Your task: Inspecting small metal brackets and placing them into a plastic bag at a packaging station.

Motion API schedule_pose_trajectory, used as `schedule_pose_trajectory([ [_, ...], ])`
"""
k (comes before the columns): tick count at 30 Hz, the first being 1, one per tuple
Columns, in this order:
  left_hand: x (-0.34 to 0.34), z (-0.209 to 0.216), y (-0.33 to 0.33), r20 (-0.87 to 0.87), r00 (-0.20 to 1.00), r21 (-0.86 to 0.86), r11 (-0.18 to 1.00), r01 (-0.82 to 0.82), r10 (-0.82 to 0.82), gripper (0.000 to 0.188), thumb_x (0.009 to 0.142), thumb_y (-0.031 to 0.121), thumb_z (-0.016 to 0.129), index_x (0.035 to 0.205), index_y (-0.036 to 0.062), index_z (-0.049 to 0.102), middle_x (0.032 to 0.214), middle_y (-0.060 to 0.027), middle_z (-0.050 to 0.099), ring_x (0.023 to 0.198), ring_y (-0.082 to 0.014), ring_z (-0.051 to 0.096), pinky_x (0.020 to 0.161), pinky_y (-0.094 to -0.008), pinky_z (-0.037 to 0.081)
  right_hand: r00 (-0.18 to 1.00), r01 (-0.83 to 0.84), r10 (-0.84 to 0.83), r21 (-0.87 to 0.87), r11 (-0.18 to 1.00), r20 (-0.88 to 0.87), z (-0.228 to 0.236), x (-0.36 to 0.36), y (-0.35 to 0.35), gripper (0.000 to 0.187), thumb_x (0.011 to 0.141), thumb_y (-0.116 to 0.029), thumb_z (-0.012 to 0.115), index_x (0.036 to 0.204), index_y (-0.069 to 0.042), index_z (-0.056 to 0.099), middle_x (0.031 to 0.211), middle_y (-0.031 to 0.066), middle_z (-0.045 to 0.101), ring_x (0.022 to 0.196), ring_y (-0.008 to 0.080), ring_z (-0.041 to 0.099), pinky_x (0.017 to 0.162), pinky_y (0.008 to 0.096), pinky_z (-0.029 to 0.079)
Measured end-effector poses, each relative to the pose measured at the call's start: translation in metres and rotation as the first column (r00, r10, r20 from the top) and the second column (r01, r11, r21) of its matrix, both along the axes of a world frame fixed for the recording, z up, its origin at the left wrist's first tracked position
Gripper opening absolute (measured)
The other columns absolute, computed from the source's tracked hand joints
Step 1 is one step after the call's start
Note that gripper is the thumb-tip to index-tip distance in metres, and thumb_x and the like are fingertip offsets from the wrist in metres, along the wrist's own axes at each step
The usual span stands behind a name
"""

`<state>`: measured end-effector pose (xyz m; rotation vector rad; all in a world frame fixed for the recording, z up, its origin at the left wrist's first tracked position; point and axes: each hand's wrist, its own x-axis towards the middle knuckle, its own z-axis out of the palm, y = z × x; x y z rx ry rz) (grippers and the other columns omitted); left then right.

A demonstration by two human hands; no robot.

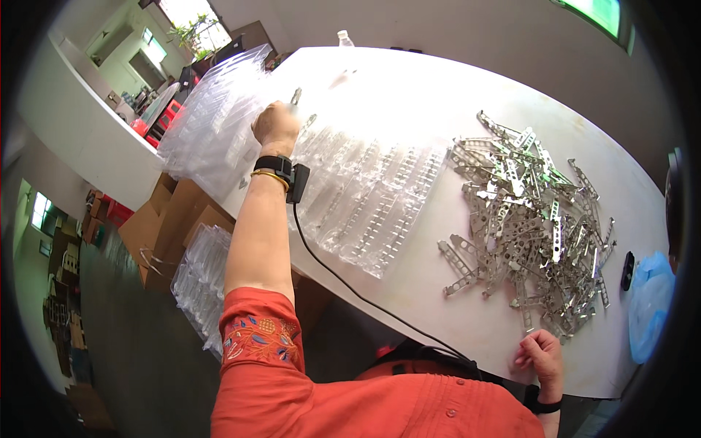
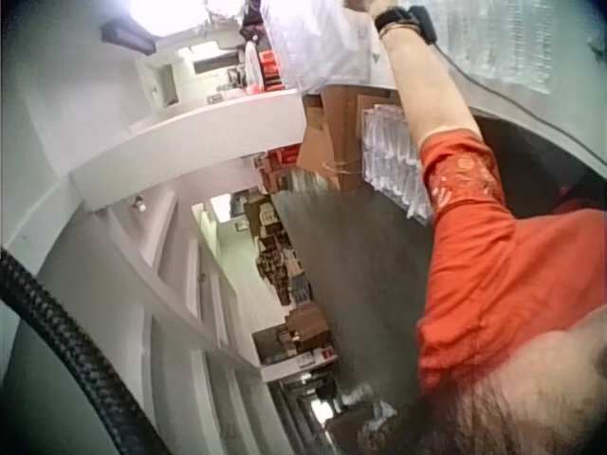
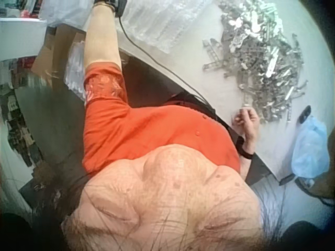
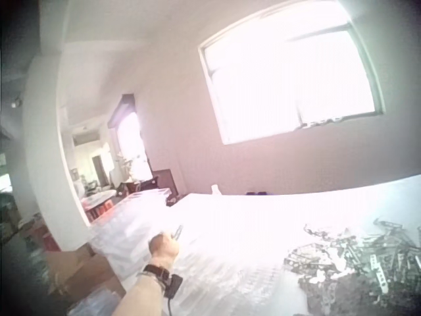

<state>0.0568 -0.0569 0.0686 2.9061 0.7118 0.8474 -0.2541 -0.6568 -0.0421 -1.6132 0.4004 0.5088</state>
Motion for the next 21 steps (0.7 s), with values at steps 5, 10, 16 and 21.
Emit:
schedule_pose_trajectory([
  [5, 0.027, -0.013, -0.009, -0.189, 0.981, 0.026, 0.999, -0.042, 0.047, 0.022, 0.088, 0.017, 0.057, 0.101, 0.0095, 0.072, 0.101, -0.0159, 0.073, 0.098, -0.0334, 0.069, 0.088, -0.0449, 0.05, 1.0, -0.01, 0.011, 0.042, 0.999, -0.025, -0.003, 0.001, -0.005, 0.018, 0.095, -0.019, 0.066, 0.093, -0.002, 0.061, 0.074, 0.0089, 0.068, 0.058, 0.0167, 0.067, 0.048, 0.0265, 0.053],
  [10, 0.047, -0.033, -0.007, -0.291, 0.953, 0.061, 0.996, -0.069, 0.084, 0.023, 0.088, 0.015, 0.056, 0.103, 0.0089, 0.072, 0.104, -0.0151, 0.072, 0.103, -0.0323, 0.068, 0.095, -0.0437, 0.045, 0.999, 0.015, -0.012, 0.088, 0.996, -0.033, 0.0, 0.0, -0.004, 0.017, 0.095, -0.017, 0.065, 0.092, -0.001, 0.061, 0.075, 0.0102, 0.068, 0.058, 0.0174, 0.067, 0.048, 0.027, 0.054],
  [16, 0.061, -0.046, -0.011, -0.239, 0.967, 0.147, 0.988, -0.055, 0.089, 0.021, 0.088, 0.015, 0.056, 0.101, 0.0113, 0.073, 0.102, -0.0133, 0.073, 0.102, -0.0322, 0.067, 0.095, -0.0436, 0.045, 0.997, 0.049, -0.044, 0.083, 0.995, -0.065, 0.003, 0.001, -0.003, 0.019, 0.094, -0.018, 0.067, 0.091, -0.001, 0.061, 0.074, 0.0111, 0.068, 0.057, 0.0186, 0.067, 0.047, 0.0276, 0.054],
  [21, 0.07, -0.058, -0.014, -0.281, 0.955, 0.138, 0.989, -0.059, 0.096, 0.019, 0.086, 0.015, 0.061, 0.098, 0.0107, 0.074, 0.101, -0.0103, 0.073, 0.11, -0.0292, 0.062, 0.098, -0.0412, 0.041, 0.995, 0.059, -0.051, 0.088, 0.994, -0.088, 0.001, 0.003, -0.005, 0.017, 0.094, -0.017, 0.066, 0.093, -0.001, 0.061, 0.074, 0.0113, 0.068, 0.056, 0.0185, 0.067, 0.046, 0.0278, 0.054],
])
